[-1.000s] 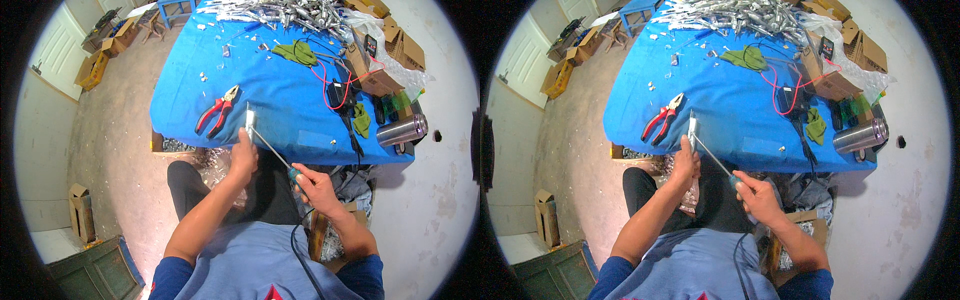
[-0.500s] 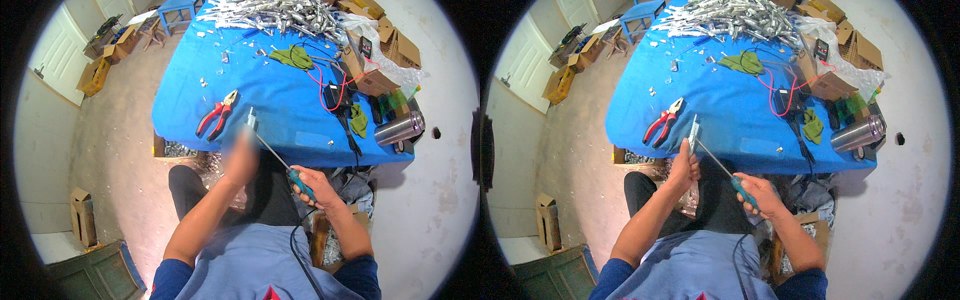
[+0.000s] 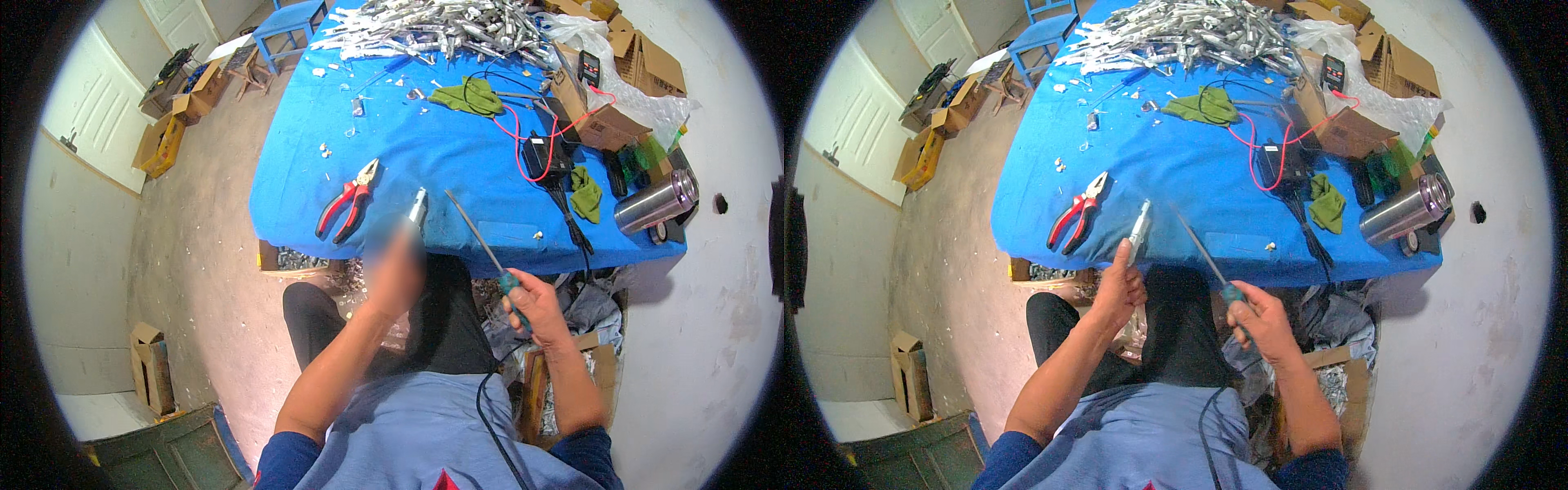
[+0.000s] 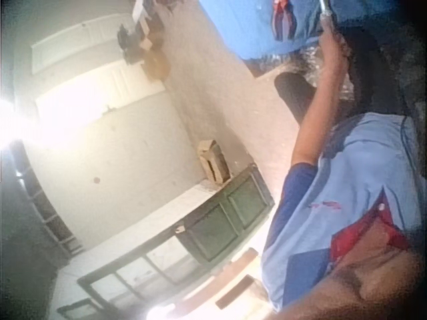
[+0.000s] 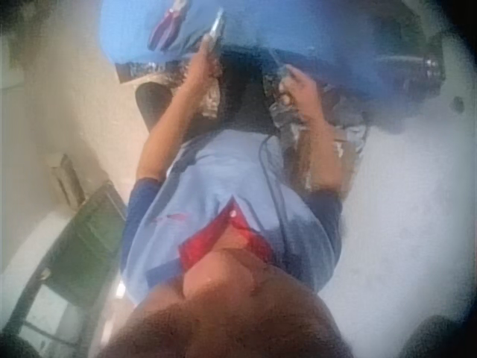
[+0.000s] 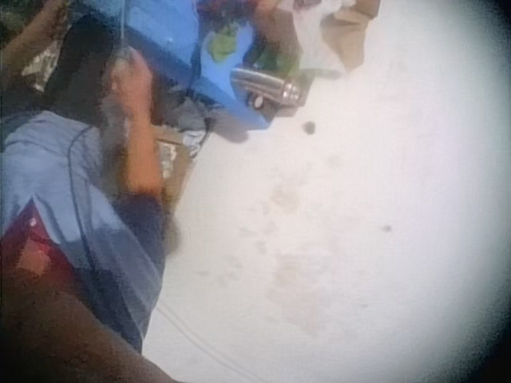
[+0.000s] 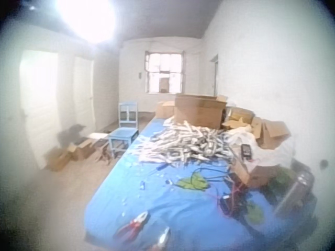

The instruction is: The person inserts a small metal component into a bracket and secures it by tightening a screw with a screwdriver.

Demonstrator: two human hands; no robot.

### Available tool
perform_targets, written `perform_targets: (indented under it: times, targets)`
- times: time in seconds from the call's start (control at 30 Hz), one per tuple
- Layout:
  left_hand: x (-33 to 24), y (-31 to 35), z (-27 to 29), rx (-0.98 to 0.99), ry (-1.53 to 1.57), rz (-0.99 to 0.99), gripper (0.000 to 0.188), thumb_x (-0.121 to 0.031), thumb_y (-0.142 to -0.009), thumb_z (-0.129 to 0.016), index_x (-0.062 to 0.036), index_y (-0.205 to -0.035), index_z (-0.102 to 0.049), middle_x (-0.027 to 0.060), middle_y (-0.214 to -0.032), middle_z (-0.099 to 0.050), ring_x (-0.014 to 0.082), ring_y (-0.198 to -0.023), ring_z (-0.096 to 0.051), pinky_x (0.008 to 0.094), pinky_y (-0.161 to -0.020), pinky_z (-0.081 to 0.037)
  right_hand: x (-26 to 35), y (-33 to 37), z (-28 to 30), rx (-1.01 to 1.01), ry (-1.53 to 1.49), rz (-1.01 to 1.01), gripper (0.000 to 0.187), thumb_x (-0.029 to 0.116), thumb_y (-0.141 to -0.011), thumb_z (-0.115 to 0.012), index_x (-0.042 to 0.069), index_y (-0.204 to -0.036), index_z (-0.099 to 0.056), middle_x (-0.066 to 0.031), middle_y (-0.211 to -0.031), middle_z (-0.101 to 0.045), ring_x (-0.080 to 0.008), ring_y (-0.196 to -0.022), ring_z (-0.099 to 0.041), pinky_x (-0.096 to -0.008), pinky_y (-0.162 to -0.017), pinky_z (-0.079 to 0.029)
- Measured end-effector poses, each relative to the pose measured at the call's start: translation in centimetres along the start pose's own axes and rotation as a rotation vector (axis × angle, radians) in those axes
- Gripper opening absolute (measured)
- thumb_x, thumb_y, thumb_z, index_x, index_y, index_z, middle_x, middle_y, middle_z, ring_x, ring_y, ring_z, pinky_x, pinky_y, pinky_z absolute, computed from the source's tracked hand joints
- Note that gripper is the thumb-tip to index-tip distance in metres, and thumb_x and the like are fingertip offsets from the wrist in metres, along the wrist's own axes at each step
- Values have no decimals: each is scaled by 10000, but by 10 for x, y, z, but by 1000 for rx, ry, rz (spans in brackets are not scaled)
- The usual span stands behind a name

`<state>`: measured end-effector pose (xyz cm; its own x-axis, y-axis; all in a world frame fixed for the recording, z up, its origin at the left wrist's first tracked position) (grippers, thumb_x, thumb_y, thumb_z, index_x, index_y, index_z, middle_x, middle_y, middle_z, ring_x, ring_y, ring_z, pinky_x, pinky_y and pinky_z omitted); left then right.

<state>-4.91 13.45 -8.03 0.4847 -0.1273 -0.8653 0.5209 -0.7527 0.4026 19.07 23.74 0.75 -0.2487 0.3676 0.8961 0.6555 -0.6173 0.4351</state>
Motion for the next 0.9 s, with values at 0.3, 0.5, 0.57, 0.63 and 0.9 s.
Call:
perform_targets:
  times: [0.3, 0.5, 0.57, 0.63, 0.9]
  targets:
    - [-4, 7, -12, 28, 40, 37, 597, -675, -905, -533, -196, -628, -310, -61, -518, -238, 99, -417, -216, 270, -425, -193, -10, -10, -26, 51, -77, 2, 486, 233, -963, -599, -7, -1368, -481, -82, -810, -654, -112, -624, -610, -236, -498, -472]
    - [16, -3, -6, 47, 65, 7, 594, -670, -904, -540, -191, -622, -330, -61, -520, -245, 96, -418, -213, 264, -427, -187, -10, 1, -28, 77, -41, -21, 508, 237, -957, -598, -51, -1360, -483, -125, -915, -659, -123, -607, -620, -220, -439, -450]
    - [14, -5, -8, 34, 42, -16, 592, -662, -903, -550, -193, -618, -327, -61, -520, -243, 95, -419, -211, 264, -426, -183, -11, 11, -26, 81, -71, -60, 502, 226, -960, -590, -56, -1362, -484, -117, -931, -655, -122, -614, -614, -226, -442, -453]
    - [10, -6, -11, 25, 26, -41, 594, -659, -905, -550, -195, -615, -320, -60, -521, -242, 96, -418, -211, 266, -426, -181, -14, 18, -23, 95, -101, -88, 496, 220, -964, -582, -58, -1363, -484, -111, -939, -654, -122, -619, -613, -228, -444, -455]
    - [8, -5, -19, 15, 1, -95, 601, -649, -912, -547, -202, -602, -294, -57, -522, -236, 99, -417, -209, 270, -426, -171, -19, 21, -24, 127, -151, -98, 471, 221, -983, -548, -54, -1361, -485, -102, -919, -653, -120, -621, -612, -223, -447, -457]
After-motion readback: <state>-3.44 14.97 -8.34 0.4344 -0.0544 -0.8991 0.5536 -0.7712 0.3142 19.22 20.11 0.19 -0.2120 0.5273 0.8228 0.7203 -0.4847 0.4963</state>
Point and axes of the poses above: each hand's wrist, its own y-axis away from the middle knuckle, its own z-axis out of the back of the hand, x = y × z, the point moved 4 cm from there along -y, towards the middle knuckle
